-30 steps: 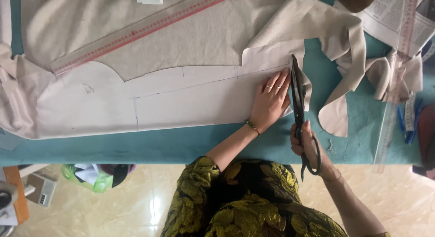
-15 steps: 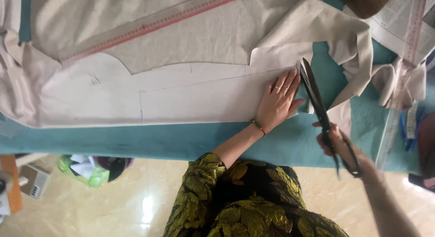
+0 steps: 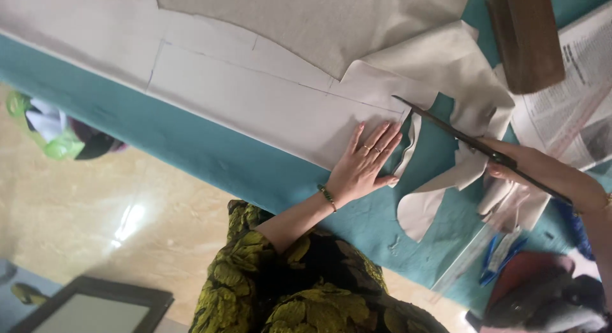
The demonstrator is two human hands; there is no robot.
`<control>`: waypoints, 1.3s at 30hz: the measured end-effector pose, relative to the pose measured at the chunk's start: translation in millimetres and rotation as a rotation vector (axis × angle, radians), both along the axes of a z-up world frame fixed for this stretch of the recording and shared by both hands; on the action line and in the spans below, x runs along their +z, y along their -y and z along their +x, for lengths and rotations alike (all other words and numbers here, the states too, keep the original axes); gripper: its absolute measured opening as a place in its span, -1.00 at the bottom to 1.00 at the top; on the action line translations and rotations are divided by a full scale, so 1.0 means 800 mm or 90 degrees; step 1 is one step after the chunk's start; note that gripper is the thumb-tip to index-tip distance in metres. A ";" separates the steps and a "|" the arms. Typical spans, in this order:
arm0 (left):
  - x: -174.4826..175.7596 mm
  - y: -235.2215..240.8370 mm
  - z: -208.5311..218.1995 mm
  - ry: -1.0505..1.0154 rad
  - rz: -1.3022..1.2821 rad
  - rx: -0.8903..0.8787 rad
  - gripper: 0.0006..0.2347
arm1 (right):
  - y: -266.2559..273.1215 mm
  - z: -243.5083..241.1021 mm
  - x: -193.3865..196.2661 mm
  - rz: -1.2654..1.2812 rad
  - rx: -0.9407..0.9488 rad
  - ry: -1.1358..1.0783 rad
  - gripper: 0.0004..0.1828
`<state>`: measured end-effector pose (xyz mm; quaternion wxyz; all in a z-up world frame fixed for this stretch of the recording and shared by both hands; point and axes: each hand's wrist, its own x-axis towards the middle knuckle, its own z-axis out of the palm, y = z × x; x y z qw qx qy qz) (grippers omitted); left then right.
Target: Marking fabric with a pen using a paper pattern and then cutting it with scissors
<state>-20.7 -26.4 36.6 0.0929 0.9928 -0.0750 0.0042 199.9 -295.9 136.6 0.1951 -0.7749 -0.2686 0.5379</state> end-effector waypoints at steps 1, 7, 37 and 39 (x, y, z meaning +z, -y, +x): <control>-0.001 0.000 0.000 0.009 0.010 -0.007 -0.16 | -0.015 0.007 0.006 -0.086 0.000 0.009 -0.21; 0.003 -0.002 0.001 -0.017 -0.005 -0.016 -0.13 | 0.001 0.058 -0.055 -0.075 0.147 0.108 -0.18; 0.016 -0.005 0.002 -0.025 0.037 -0.024 -0.15 | -0.071 0.063 -0.045 -0.105 0.134 0.069 -0.37; 0.017 -0.005 0.002 -0.026 0.039 -0.024 -0.16 | -0.100 0.052 -0.017 -0.148 0.113 0.046 -0.42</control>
